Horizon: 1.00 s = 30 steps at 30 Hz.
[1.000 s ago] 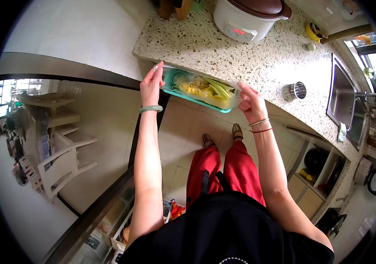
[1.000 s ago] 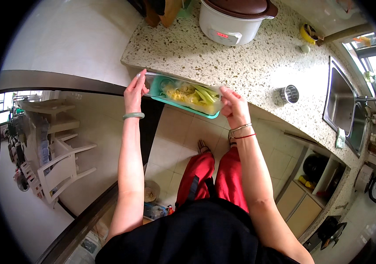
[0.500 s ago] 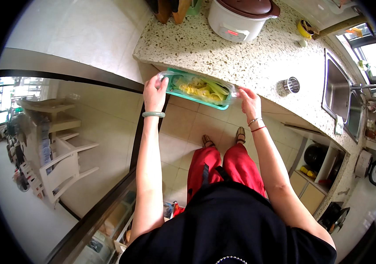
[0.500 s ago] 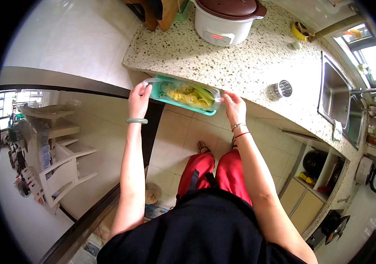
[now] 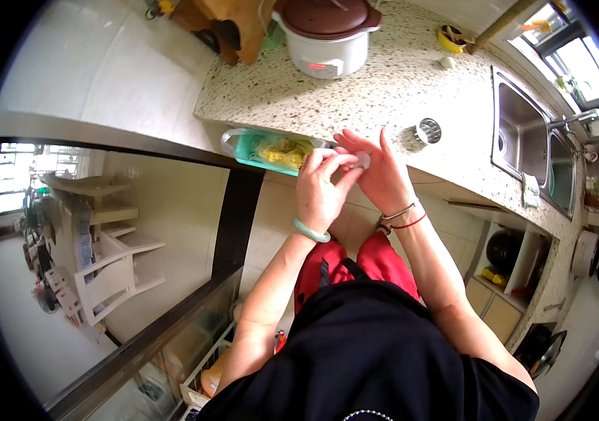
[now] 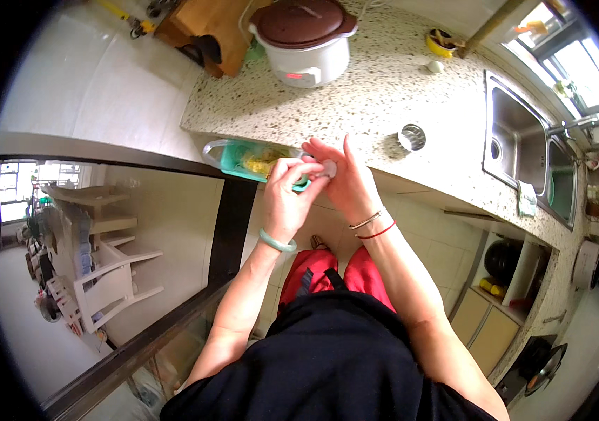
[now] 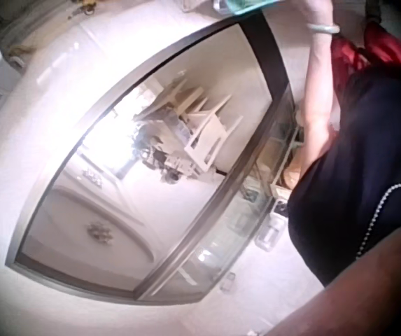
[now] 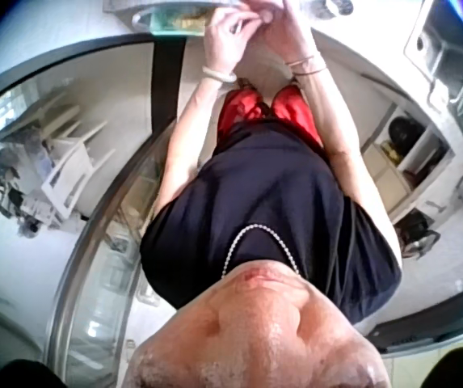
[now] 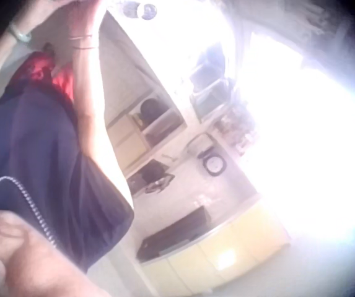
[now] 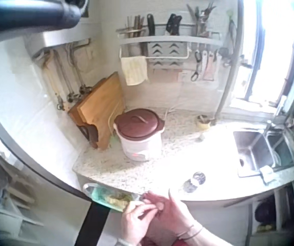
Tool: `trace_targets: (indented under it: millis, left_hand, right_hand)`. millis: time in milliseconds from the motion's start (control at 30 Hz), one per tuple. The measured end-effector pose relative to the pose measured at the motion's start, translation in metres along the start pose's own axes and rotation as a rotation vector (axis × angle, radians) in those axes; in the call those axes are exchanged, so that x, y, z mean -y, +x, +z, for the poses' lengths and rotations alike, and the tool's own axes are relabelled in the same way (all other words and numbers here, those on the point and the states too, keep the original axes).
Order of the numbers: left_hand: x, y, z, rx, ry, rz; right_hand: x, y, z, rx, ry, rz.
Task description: The person wipes the kitchen countertop and sink area with a cloth, then picks up a white bowl and a patterned bowl from the sink to place them in a drawer. They also handle a small metal strainer and a plastic bag containing yellow food items, placing them on the counter. Finally, the person walks to a balcony area and removes a plaid shirt from a washing machine.
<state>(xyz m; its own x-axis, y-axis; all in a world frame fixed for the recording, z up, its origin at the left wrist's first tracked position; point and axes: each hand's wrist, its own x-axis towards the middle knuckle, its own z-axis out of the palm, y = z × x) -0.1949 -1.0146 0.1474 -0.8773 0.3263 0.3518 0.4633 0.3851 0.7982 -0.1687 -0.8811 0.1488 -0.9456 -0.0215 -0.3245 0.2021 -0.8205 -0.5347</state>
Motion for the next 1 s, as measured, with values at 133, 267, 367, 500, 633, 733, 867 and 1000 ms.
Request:
trace_targets:
  millis: [133,267,367,500,633,733,867,1000]
  left_hand:
    - [-0.009,0.005,0.022,0.066,-0.417,-0.355]
    - [-0.051,0.02,0.04,0.101,-0.874,-0.679]
    - [-0.072,0.024,0.067,0.147,-0.82,-0.637]
    - [-0.109,0.03,0.097,0.206,-0.929,-0.654]
    - [-0.123,0.031,0.12,0.284,-0.863,-0.629]
    - [-0.131,0.033,0.132,0.337,-0.78,-0.606]
    - [-0.132,0.033,0.145,0.214,-0.848,-0.678]
    - [-0.138,0.037,0.161,0.179,-0.829,-0.651]
  right_hand:
    - [0.039,-0.026,-0.014,0.082,0.11,0.022]
    - [0.081,-0.057,-0.03,-0.045,-0.27,-0.16]
    - [0.104,-0.066,-0.051,-0.067,-0.528,-0.252]
    - [0.133,-0.071,-0.072,-0.176,-0.297,-0.171]
    - [0.161,-0.078,-0.102,-0.18,-0.017,-0.127]
    - [0.175,-0.083,-0.116,-0.135,0.004,-0.121]
    - [0.183,-0.086,-0.111,-0.463,-0.295,-0.441]
    - [0.191,-0.098,-0.116,-0.298,-0.803,-0.494]
